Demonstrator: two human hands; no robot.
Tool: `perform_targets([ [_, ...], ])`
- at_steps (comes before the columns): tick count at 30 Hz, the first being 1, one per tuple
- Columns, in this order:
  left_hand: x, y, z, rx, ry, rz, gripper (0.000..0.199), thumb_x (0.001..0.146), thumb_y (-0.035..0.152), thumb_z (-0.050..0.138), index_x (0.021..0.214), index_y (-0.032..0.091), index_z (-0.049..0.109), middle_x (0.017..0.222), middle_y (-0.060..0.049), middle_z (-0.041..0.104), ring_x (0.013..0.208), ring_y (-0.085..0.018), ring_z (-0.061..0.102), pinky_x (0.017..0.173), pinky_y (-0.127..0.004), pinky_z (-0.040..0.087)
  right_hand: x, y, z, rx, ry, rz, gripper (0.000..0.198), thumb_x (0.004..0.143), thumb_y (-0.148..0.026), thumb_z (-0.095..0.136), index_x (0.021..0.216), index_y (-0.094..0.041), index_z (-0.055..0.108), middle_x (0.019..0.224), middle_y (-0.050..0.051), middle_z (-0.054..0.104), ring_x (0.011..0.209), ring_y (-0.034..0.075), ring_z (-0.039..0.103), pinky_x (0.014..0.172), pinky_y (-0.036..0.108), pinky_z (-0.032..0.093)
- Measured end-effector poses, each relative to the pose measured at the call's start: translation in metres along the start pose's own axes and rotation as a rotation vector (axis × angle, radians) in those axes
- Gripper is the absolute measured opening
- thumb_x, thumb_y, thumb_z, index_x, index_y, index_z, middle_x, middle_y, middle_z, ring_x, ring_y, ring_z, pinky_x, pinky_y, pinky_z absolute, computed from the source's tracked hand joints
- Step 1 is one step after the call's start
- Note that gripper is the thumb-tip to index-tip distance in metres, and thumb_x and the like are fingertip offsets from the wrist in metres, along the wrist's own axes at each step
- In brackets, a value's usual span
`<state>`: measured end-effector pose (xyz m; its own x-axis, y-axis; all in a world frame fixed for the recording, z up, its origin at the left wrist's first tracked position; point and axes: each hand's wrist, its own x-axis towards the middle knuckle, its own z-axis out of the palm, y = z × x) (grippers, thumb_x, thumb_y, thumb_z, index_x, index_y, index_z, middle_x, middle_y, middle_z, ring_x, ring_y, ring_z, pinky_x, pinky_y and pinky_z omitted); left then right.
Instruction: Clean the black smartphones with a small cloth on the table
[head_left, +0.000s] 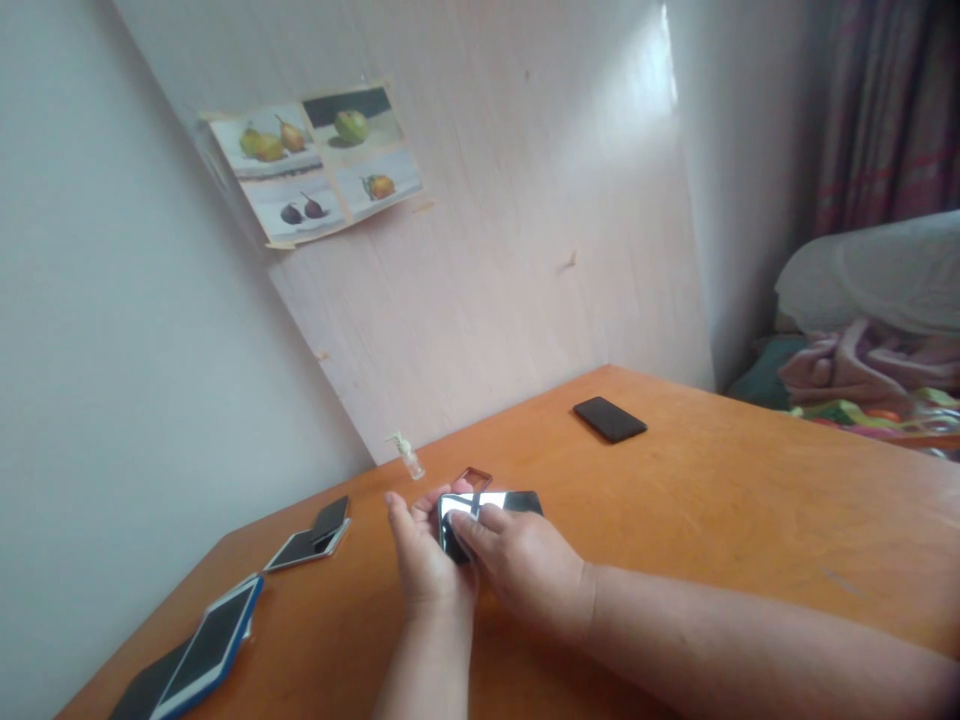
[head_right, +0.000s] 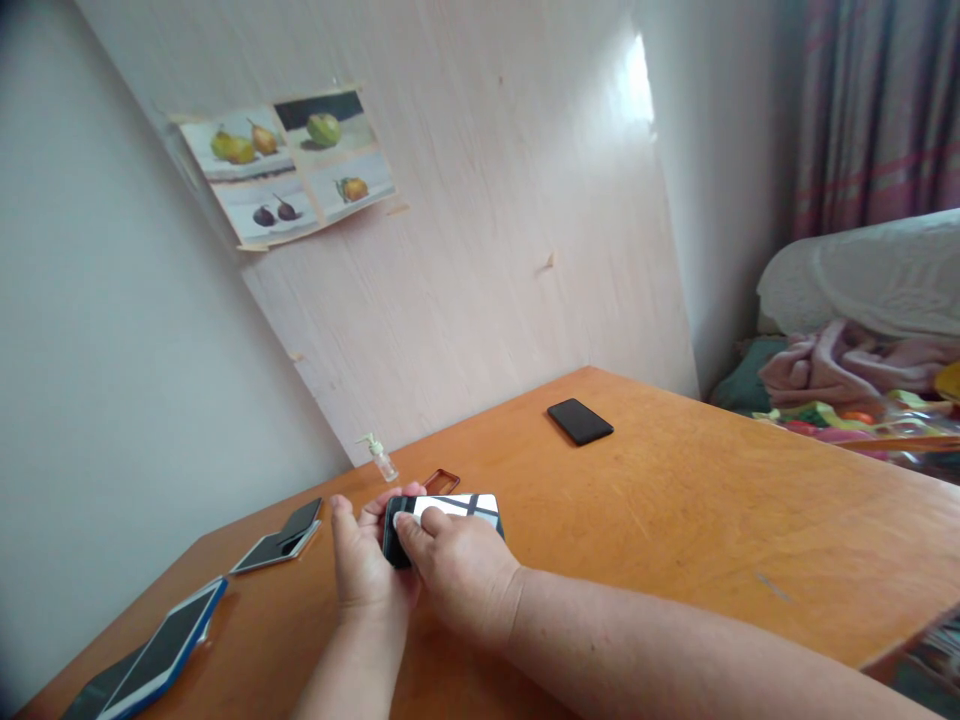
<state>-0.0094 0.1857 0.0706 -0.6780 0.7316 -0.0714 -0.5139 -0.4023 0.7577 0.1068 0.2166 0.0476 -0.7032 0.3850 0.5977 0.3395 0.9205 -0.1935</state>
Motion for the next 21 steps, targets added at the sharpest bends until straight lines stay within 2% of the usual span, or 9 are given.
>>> perform_targets([
  [2, -0.0001, 0.0000, -0.0004, 0.000, -0.014, -0.004, 0.057, 0.084, 0.069, 0.041, 0.074, 0.017, 0.060, 0.076, -0.009, 0.072, 0.072, -0.023, 0.069, 0.079, -0.040, 0.053, 0.0007, -0.0018, -0.0006, -0.005, 0.006, -0.011, 0.039, 0.088, -0.020, 0.049, 0.127, -0.018, 0.050, 0.094, 0.008, 0.062, 0.070, 0.017, 0.058, 0.058, 0.027, 0.039],
  [5, -0.0008, -0.0006, -0.0003, 0.012, -0.007, -0.001, 0.056, 0.084, 0.069, 0.041, 0.074, 0.017, 0.060, 0.076, -0.010, 0.072, 0.070, -0.023, 0.069, 0.077, -0.040, 0.053, 0.0022, -0.0019, -0.0013, -0.023, 0.011, 0.053, 0.038, 0.086, -0.018, 0.050, 0.124, -0.018, 0.051, 0.094, 0.008, 0.063, 0.068, 0.017, 0.058, 0.057, 0.027, 0.038],
  [10, -0.0020, -0.0014, 0.0012, 0.021, -0.014, -0.004, 0.057, 0.085, 0.068, 0.039, 0.073, 0.017, 0.061, 0.075, -0.010, 0.072, 0.072, -0.023, 0.069, 0.077, -0.039, 0.052, 0.0037, -0.0004, 0.0001, 0.037, 0.029, -0.023, 0.027, 0.088, -0.020, 0.051, 0.114, -0.018, 0.056, 0.090, 0.007, 0.062, 0.070, 0.016, 0.057, 0.060, 0.027, 0.039],
  [13, -0.0034, -0.0012, 0.0029, 0.027, -0.015, -0.002, 0.058, 0.086, 0.068, 0.037, 0.071, 0.017, 0.061, 0.074, -0.010, 0.072, 0.071, -0.023, 0.069, 0.078, -0.040, 0.052, 0.0040, 0.0010, 0.0002, 0.017, 0.059, 0.038, 0.027, 0.091, -0.021, 0.049, 0.117, -0.018, 0.055, 0.091, 0.007, 0.063, 0.067, 0.015, 0.056, 0.058, 0.026, 0.038],
  [18, -0.0059, -0.0006, 0.0049, 0.024, -0.020, -0.017, 0.059, 0.087, 0.067, 0.036, 0.071, 0.016, 0.061, 0.074, -0.010, 0.072, 0.071, -0.023, 0.070, 0.079, -0.040, 0.053, 0.0036, 0.0006, -0.0011, 0.050, 0.046, -0.032, 0.026, 0.091, -0.022, 0.048, 0.115, -0.018, 0.056, 0.091, 0.007, 0.063, 0.073, 0.016, 0.058, 0.063, 0.026, 0.040],
  [21, -0.0054, -0.0014, 0.0044, 0.029, -0.011, -0.012, 0.059, 0.088, 0.066, 0.035, 0.071, 0.016, 0.061, 0.074, -0.011, 0.072, 0.070, -0.023, 0.070, 0.078, -0.040, 0.053, 0.0043, 0.0001, -0.0037, 0.038, 0.069, 0.026, 0.027, 0.094, -0.022, 0.045, 0.119, -0.019, 0.054, 0.097, 0.007, 0.063, 0.069, 0.015, 0.057, 0.060, 0.025, 0.039],
])
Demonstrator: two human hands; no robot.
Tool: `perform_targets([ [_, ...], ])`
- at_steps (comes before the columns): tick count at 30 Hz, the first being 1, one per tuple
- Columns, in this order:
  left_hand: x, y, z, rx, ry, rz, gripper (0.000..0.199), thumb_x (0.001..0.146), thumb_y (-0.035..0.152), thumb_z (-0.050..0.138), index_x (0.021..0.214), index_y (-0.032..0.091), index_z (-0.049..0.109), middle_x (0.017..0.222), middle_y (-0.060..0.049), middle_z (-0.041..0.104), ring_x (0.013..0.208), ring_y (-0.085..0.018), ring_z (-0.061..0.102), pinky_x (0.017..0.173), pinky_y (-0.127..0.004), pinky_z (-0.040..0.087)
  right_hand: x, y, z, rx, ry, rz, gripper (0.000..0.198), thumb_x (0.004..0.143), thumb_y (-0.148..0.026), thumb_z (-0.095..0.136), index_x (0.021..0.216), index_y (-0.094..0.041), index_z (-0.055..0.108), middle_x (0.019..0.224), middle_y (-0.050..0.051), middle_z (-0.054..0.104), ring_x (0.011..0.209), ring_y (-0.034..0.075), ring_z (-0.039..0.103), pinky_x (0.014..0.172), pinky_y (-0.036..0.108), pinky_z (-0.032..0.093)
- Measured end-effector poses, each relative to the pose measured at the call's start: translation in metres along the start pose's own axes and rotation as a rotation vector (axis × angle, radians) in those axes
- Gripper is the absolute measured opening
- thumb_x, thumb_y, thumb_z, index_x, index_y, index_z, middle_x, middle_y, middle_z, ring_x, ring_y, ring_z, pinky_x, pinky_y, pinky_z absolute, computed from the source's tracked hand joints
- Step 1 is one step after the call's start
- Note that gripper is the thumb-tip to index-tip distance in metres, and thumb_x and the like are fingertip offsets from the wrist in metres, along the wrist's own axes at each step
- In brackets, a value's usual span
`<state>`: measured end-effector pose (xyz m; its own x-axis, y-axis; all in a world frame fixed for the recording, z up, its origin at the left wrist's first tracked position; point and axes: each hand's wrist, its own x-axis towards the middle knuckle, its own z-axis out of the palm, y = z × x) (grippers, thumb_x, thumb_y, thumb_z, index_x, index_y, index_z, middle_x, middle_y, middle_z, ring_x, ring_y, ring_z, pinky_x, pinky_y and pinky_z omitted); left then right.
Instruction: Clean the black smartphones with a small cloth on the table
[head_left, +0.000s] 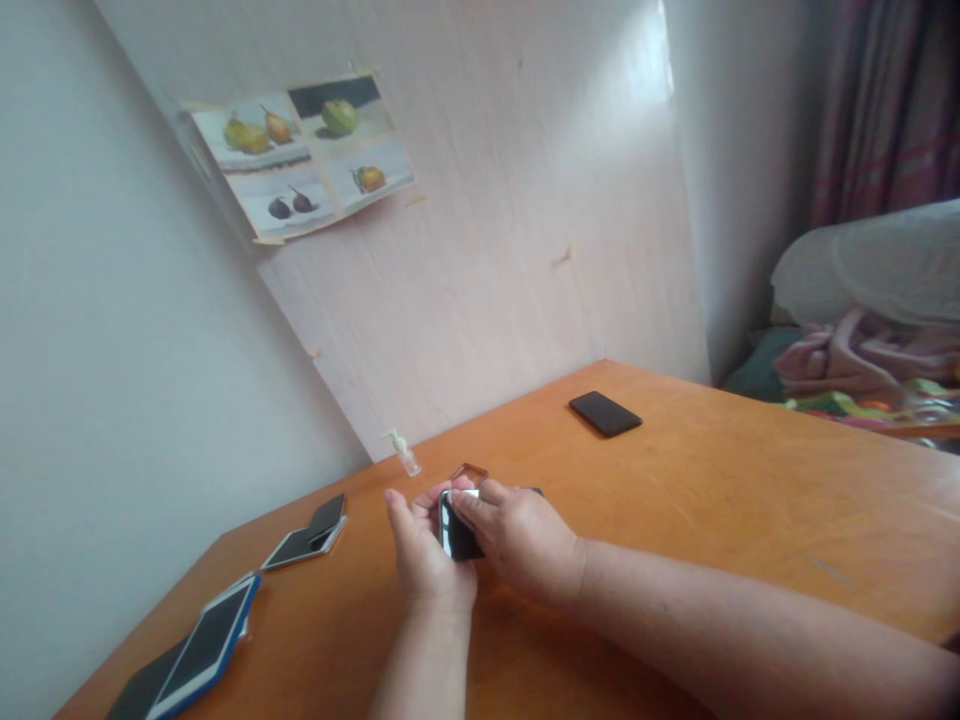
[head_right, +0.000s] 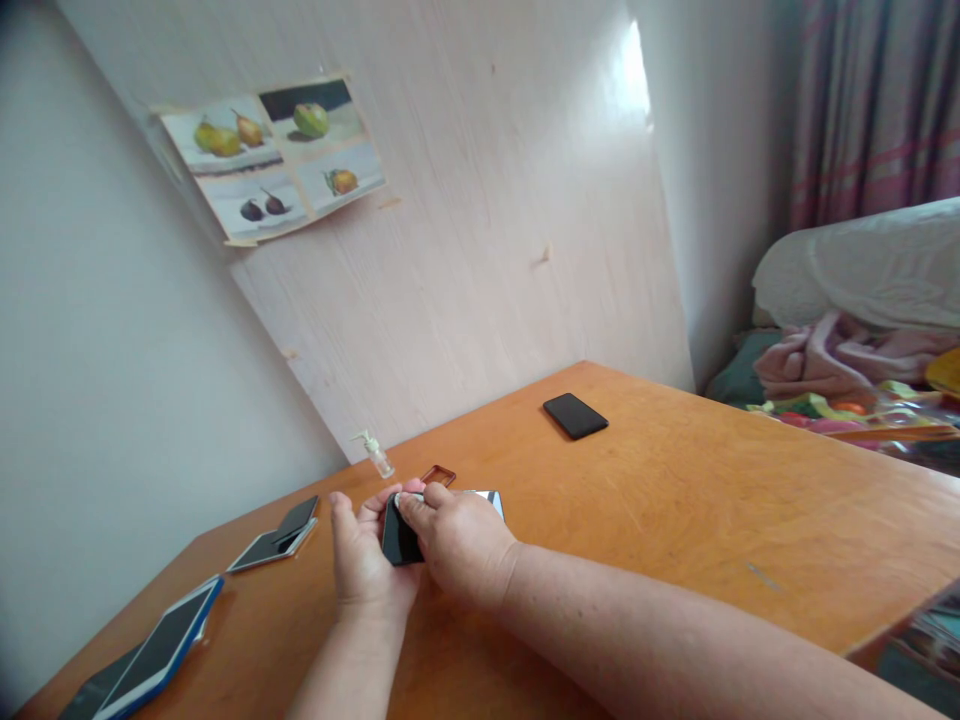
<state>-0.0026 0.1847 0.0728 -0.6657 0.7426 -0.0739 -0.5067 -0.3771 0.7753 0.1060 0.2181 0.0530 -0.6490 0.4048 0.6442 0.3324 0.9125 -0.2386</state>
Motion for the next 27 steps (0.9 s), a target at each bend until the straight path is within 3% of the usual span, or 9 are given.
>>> perform_targets([
  [9, 0.0012, -0.0020, -0.0017, -0.019, -0.031, -0.007, 0.060, 0.085, 0.069, 0.040, 0.070, 0.015, 0.062, 0.075, -0.010, 0.072, 0.072, -0.023, 0.070, 0.079, -0.038, 0.053, 0.0034, -0.0025, -0.0040, -0.030, -0.026, 0.040, 0.029, 0.093, -0.021, 0.045, 0.120, -0.017, 0.054, 0.094, 0.008, 0.063, 0.069, 0.015, 0.057, 0.060, 0.025, 0.040],
  [13, 0.0010, -0.0013, -0.0020, -0.024, -0.054, -0.034, 0.060, 0.084, 0.070, 0.042, 0.070, 0.015, 0.062, 0.074, -0.010, 0.072, 0.071, -0.023, 0.070, 0.079, -0.039, 0.053, 0.0030, -0.0039, -0.0038, -0.003, -0.071, -0.046, 0.028, 0.092, -0.021, 0.045, 0.117, -0.017, 0.056, 0.096, 0.009, 0.063, 0.079, 0.017, 0.059, 0.067, 0.026, 0.042],
  [18, 0.0018, -0.0016, -0.0024, -0.028, -0.058, -0.031, 0.060, 0.085, 0.069, 0.041, 0.069, 0.015, 0.062, 0.075, -0.011, 0.072, 0.071, -0.022, 0.070, 0.078, -0.038, 0.053, 0.0032, -0.0024, -0.0062, -0.021, -0.034, 0.060, 0.031, 0.094, -0.022, 0.041, 0.121, -0.019, 0.056, 0.094, 0.007, 0.063, 0.068, 0.015, 0.057, 0.060, 0.026, 0.040],
  [22, 0.0033, 0.0000, -0.0035, -0.024, -0.076, -0.025, 0.062, 0.085, 0.070, 0.040, 0.069, 0.015, 0.063, 0.074, -0.011, 0.072, 0.070, -0.022, 0.069, 0.078, -0.039, 0.053, 0.0032, -0.0015, -0.0095, 0.015, -0.057, -0.017, 0.029, 0.093, -0.024, 0.044, 0.118, -0.021, 0.058, 0.094, 0.006, 0.064, 0.073, 0.016, 0.059, 0.062, 0.025, 0.040],
  [27, 0.0051, 0.0032, -0.0045, -0.020, -0.040, -0.002, 0.061, 0.084, 0.070, 0.039, 0.068, 0.016, 0.061, 0.074, -0.010, 0.072, 0.073, -0.023, 0.070, 0.079, -0.040, 0.053, 0.0008, 0.0010, -0.0071, -0.003, -0.051, 0.104, 0.033, 0.093, -0.024, 0.044, 0.123, -0.021, 0.056, 0.095, 0.007, 0.063, 0.068, 0.014, 0.058, 0.060, 0.025, 0.039],
])
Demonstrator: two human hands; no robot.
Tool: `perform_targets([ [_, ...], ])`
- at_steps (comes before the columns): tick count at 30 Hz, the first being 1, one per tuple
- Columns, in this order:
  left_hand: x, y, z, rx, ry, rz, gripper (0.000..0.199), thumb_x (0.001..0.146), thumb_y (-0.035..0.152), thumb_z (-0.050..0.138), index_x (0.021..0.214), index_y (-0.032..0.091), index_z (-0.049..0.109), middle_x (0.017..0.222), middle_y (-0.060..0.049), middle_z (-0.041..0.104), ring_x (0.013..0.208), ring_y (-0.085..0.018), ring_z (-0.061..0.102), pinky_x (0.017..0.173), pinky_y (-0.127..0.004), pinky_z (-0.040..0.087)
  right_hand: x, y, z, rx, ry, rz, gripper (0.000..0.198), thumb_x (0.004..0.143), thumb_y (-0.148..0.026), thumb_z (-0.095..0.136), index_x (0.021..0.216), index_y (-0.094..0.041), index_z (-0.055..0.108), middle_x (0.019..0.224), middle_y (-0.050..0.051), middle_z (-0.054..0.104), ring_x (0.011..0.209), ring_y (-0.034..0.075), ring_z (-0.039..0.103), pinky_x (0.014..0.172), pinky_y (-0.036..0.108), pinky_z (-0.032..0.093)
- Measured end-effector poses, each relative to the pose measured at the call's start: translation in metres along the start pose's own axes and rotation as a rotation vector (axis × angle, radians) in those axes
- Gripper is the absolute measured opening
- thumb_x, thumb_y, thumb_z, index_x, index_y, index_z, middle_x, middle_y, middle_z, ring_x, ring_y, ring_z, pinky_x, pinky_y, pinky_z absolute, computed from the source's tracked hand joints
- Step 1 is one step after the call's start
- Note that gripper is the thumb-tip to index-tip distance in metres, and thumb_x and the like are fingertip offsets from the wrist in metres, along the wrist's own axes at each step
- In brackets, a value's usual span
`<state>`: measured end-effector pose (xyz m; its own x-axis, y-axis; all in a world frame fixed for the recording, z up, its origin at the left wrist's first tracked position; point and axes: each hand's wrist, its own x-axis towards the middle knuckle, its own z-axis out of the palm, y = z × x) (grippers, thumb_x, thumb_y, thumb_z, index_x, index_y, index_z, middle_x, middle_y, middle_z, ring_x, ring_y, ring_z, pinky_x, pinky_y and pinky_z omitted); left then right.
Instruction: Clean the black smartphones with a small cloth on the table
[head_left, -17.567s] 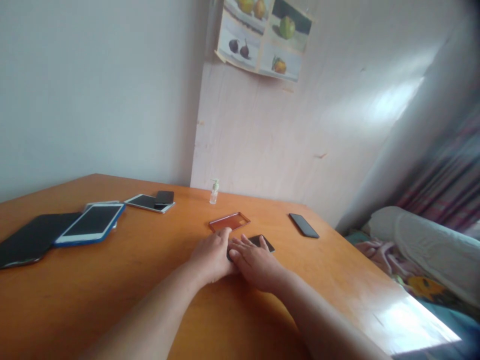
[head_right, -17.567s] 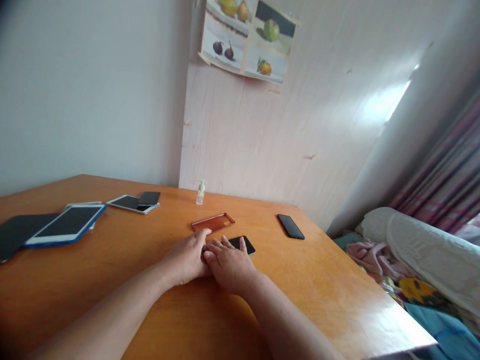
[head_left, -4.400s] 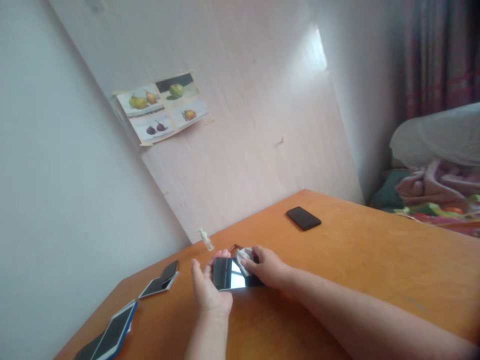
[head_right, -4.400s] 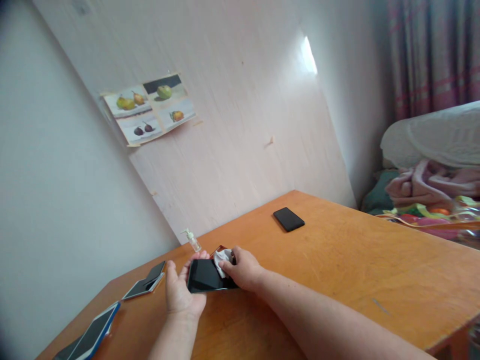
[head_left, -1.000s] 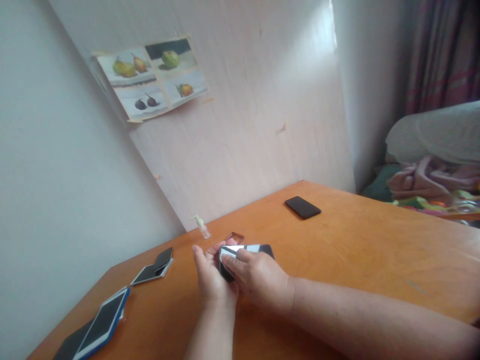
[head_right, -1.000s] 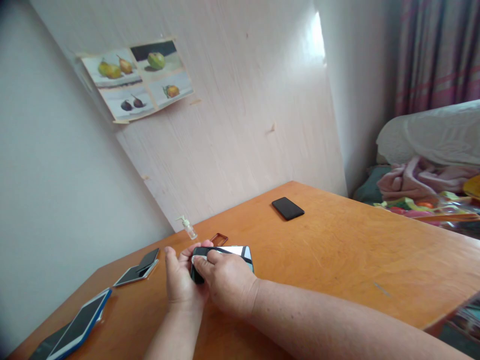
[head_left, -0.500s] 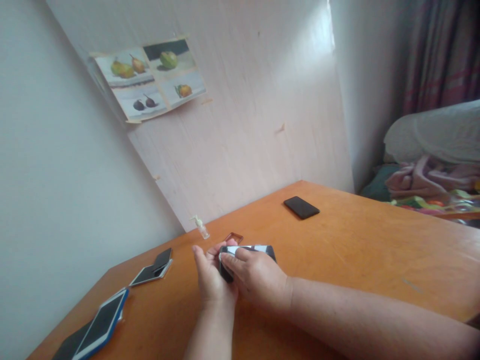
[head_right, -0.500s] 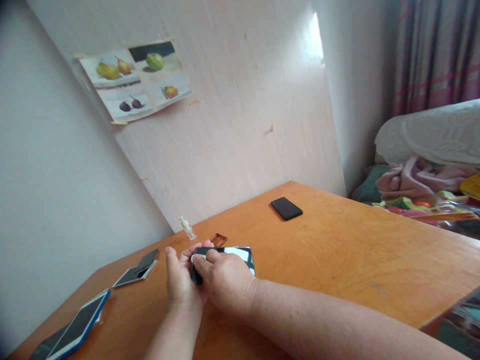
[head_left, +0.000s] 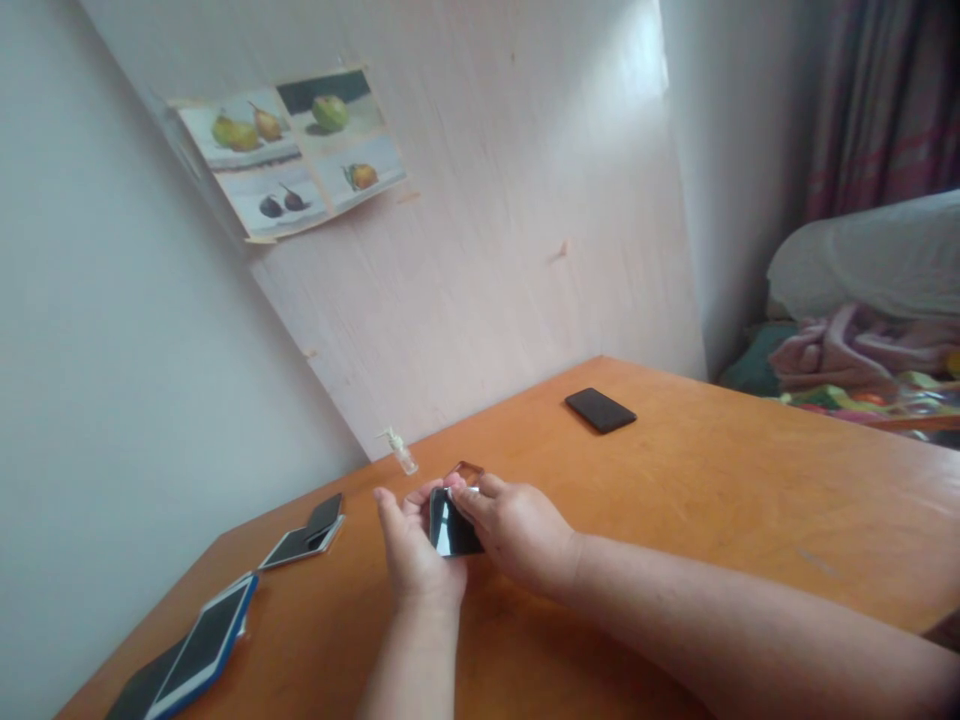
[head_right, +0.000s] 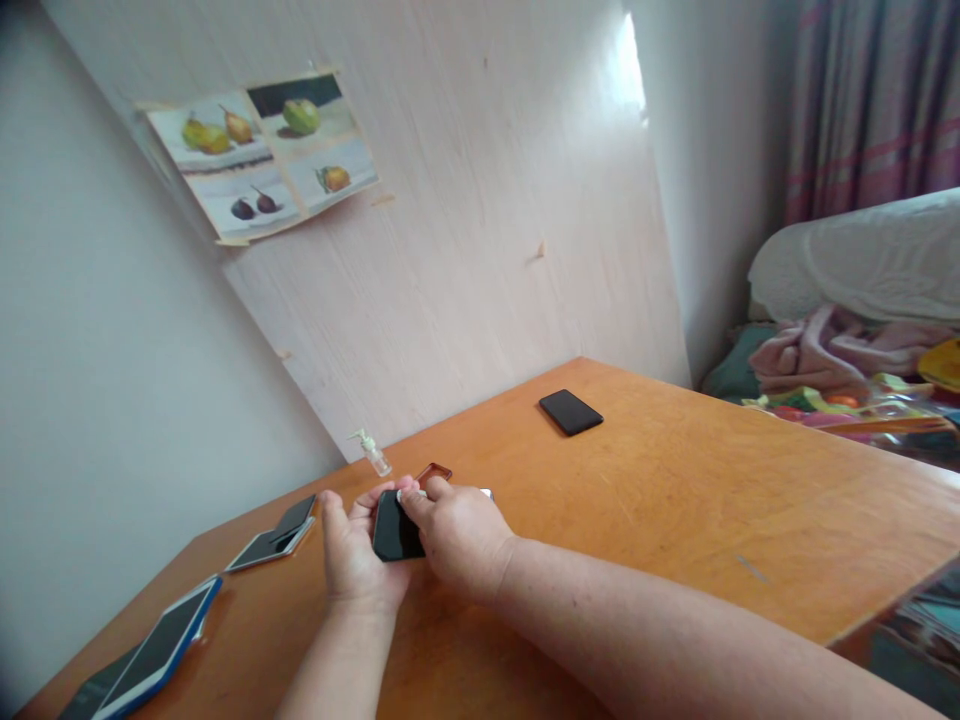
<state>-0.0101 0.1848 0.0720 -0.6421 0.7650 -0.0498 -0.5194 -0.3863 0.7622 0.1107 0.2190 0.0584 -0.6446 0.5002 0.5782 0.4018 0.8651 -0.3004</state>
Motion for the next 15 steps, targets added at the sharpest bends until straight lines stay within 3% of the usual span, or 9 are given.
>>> perform_targets([
  [4, 0.0008, 0.0005, -0.0020, 0.005, -0.034, -0.010, 0.061, 0.083, 0.071, 0.041, 0.068, 0.016, 0.061, 0.075, -0.010, 0.072, 0.074, -0.024, 0.070, 0.080, -0.042, 0.053, -0.0021, -0.0009, 0.0047, 0.066, -0.052, -0.151, 0.034, 0.092, -0.026, 0.047, 0.125, -0.023, 0.056, 0.100, 0.007, 0.063, 0.076, 0.016, 0.059, 0.066, 0.025, 0.041],
  [9, 0.0034, 0.0010, -0.0041, 0.020, -0.033, 0.003, 0.061, 0.083, 0.071, 0.042, 0.067, 0.016, 0.061, 0.074, -0.010, 0.072, 0.074, -0.024, 0.070, 0.081, -0.042, 0.053, -0.0013, -0.0014, 0.0025, 0.020, -0.054, -0.050, 0.034, 0.093, -0.027, 0.046, 0.125, -0.022, 0.057, 0.096, 0.008, 0.064, 0.071, 0.017, 0.059, 0.060, 0.026, 0.038],
  [13, 0.0057, 0.0024, -0.0050, 0.021, -0.022, 0.008, 0.061, 0.084, 0.071, 0.040, 0.067, 0.016, 0.061, 0.074, -0.010, 0.072, 0.076, -0.024, 0.070, 0.082, -0.042, 0.053, -0.0020, -0.0036, 0.0018, 0.059, -0.094, -0.170, 0.036, 0.091, -0.027, 0.049, 0.127, -0.024, 0.055, 0.094, 0.006, 0.064, 0.073, 0.016, 0.059, 0.060, 0.025, 0.037],
  [15, 0.0067, 0.0031, -0.0057, 0.022, -0.020, 0.018, 0.061, 0.085, 0.070, 0.039, 0.068, 0.016, 0.061, 0.074, -0.009, 0.071, 0.076, -0.024, 0.070, 0.082, -0.042, 0.053, -0.0020, -0.0033, 0.0021, 0.044, -0.095, -0.123, 0.033, 0.092, -0.026, 0.048, 0.123, -0.022, 0.057, 0.094, 0.007, 0.063, 0.072, 0.016, 0.059, 0.061, 0.025, 0.038],
])
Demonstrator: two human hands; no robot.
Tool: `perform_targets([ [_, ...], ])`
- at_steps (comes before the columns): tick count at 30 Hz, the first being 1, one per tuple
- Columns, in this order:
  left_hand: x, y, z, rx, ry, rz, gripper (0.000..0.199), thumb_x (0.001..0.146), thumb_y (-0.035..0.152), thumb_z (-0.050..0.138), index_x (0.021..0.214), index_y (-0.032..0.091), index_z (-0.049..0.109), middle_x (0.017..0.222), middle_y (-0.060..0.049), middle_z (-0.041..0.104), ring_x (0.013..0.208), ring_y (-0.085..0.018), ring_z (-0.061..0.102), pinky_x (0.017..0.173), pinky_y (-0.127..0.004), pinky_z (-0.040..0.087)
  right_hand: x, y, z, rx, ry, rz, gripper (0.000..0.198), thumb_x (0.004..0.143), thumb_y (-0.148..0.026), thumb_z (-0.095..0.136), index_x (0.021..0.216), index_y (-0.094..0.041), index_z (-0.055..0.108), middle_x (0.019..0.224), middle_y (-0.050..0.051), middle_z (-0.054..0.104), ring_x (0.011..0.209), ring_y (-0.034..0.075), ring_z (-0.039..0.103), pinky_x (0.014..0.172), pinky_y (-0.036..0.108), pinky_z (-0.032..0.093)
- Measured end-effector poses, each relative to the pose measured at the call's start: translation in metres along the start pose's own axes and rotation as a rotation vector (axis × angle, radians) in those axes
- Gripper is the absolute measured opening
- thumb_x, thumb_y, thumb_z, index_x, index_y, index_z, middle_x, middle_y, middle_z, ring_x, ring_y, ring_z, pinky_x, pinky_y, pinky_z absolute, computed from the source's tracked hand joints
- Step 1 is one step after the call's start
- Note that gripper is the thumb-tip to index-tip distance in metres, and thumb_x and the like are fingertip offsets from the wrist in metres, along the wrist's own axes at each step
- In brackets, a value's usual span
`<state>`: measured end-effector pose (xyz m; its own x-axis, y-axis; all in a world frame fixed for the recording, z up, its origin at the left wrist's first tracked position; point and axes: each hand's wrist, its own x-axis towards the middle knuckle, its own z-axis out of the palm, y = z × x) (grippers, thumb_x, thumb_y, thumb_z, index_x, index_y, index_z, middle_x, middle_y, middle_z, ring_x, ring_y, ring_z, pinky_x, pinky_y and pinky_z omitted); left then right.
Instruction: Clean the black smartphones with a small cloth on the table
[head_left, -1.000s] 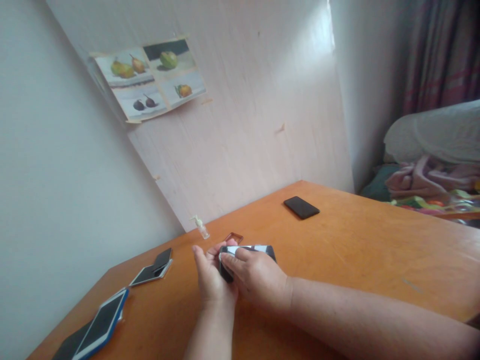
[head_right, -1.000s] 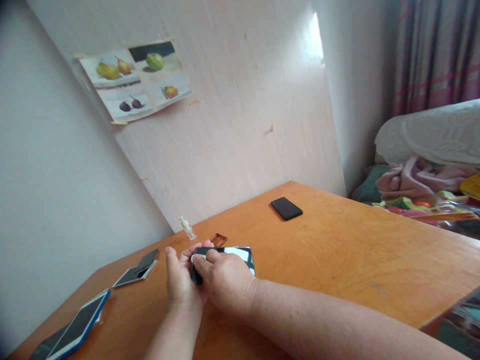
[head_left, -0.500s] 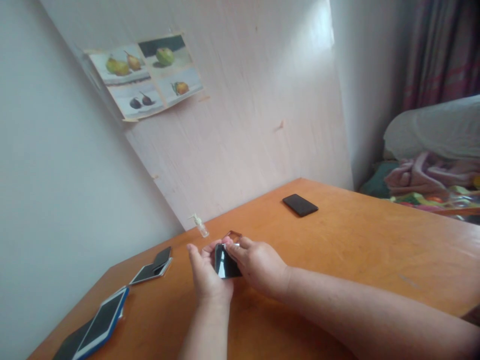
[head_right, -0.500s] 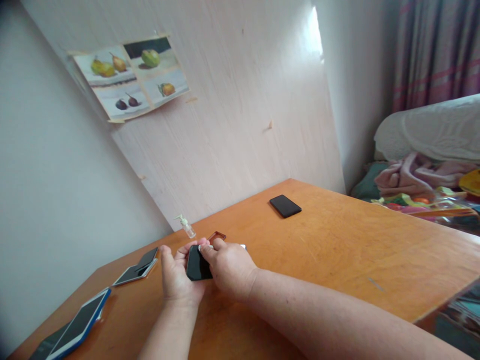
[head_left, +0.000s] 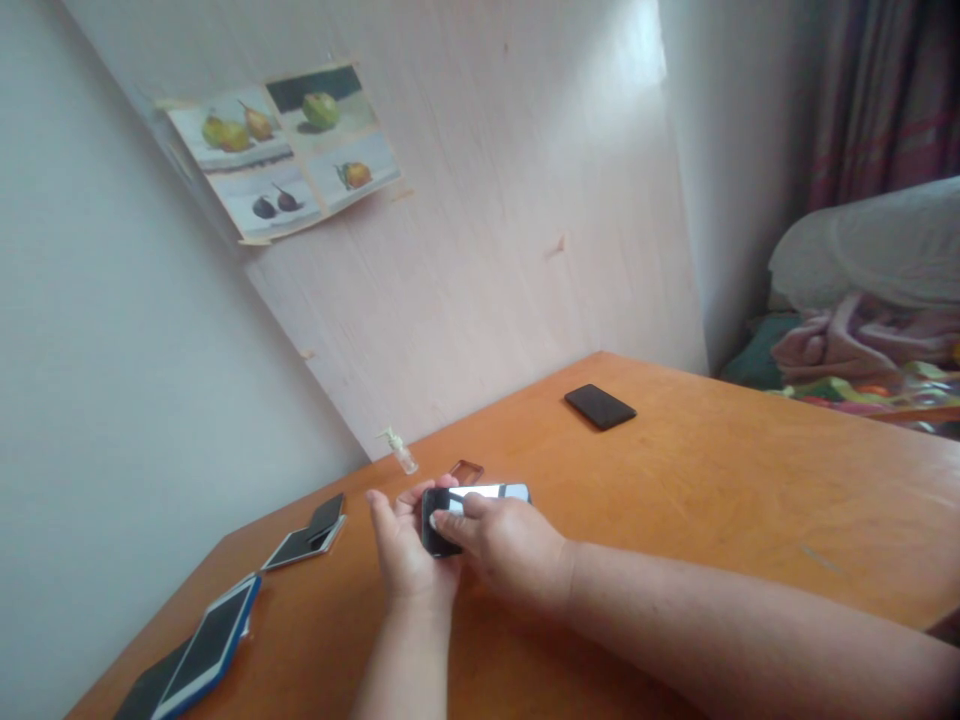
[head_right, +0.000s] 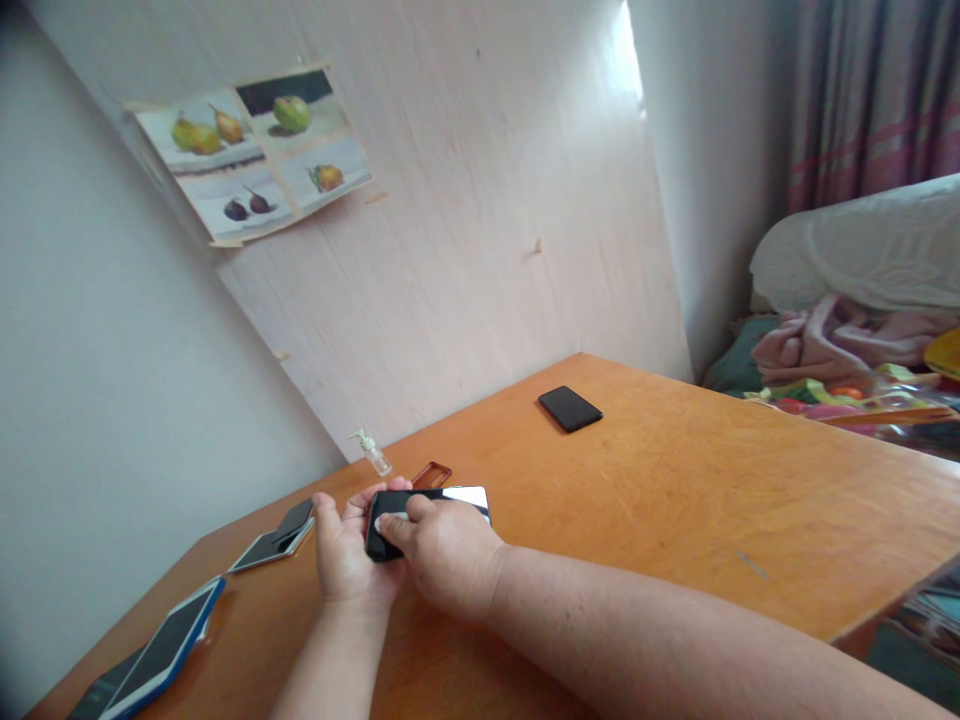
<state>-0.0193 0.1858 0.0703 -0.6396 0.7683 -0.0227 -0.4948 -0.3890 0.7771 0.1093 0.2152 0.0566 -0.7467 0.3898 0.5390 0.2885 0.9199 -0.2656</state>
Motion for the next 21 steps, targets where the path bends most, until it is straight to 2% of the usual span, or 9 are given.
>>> perform_targets([
  [3, 0.0010, 0.0007, -0.0009, 0.005, 0.007, 0.013, 0.060, 0.085, 0.070, 0.039, 0.068, 0.016, 0.060, 0.073, -0.009, 0.071, 0.076, -0.024, 0.070, 0.080, -0.041, 0.053, -0.0002, 0.0010, 0.0009, -0.019, 0.002, 0.062, 0.032, 0.091, -0.025, 0.049, 0.121, -0.021, 0.059, 0.094, 0.007, 0.063, 0.072, 0.016, 0.058, 0.060, 0.026, 0.037],
  [7, -0.0002, 0.0018, -0.0004, 0.010, 0.007, 0.007, 0.060, 0.084, 0.071, 0.038, 0.068, 0.017, 0.059, 0.072, -0.008, 0.071, 0.075, -0.023, 0.069, 0.079, -0.040, 0.053, -0.0007, 0.0007, 0.0022, -0.007, -0.016, -0.041, 0.033, 0.090, -0.028, 0.051, 0.122, -0.026, 0.058, 0.095, 0.005, 0.063, 0.067, 0.015, 0.055, 0.055, 0.026, 0.031],
  [11, -0.0021, 0.0021, 0.0007, 0.021, -0.010, -0.006, 0.060, 0.084, 0.072, 0.038, 0.070, 0.018, 0.058, 0.073, -0.007, 0.070, 0.076, -0.023, 0.069, 0.080, -0.041, 0.052, -0.0011, -0.0001, 0.0009, -0.019, 0.023, 0.003, 0.029, 0.091, -0.029, 0.049, 0.118, -0.025, 0.060, 0.091, 0.004, 0.062, 0.066, 0.014, 0.052, 0.053, 0.026, 0.028],
  [15, -0.0019, 0.0025, 0.0000, 0.026, -0.002, -0.007, 0.061, 0.082, 0.075, 0.037, 0.071, 0.018, 0.057, 0.073, -0.006, 0.069, 0.076, -0.023, 0.068, 0.081, -0.042, 0.052, -0.0019, 0.0001, -0.0019, 0.020, -0.024, -0.107, 0.030, 0.089, -0.027, 0.054, 0.118, -0.025, 0.060, 0.089, 0.004, 0.062, 0.066, 0.014, 0.053, 0.053, 0.025, 0.028],
  [19, -0.0010, 0.0040, -0.0011, 0.015, 0.005, 0.002, 0.059, 0.081, 0.075, 0.039, 0.072, 0.019, 0.056, 0.074, -0.006, 0.069, 0.080, -0.024, 0.068, 0.082, -0.043, 0.052, -0.0025, 0.0022, -0.0041, -0.014, -0.020, -0.016, 0.028, 0.089, -0.026, 0.052, 0.115, -0.023, 0.062, 0.088, 0.004, 0.061, 0.064, 0.013, 0.053, 0.054, 0.024, 0.031],
  [21, -0.0005, 0.0046, -0.0016, 0.011, 0.013, 0.014, 0.060, 0.081, 0.075, 0.040, 0.072, 0.019, 0.057, 0.074, -0.007, 0.069, 0.081, -0.025, 0.068, 0.083, -0.042, 0.052, -0.0032, 0.0014, -0.0054, -0.016, -0.044, -0.059, 0.031, 0.088, -0.026, 0.052, 0.118, -0.024, 0.060, 0.088, 0.004, 0.061, 0.062, 0.013, 0.052, 0.054, 0.024, 0.030],
])
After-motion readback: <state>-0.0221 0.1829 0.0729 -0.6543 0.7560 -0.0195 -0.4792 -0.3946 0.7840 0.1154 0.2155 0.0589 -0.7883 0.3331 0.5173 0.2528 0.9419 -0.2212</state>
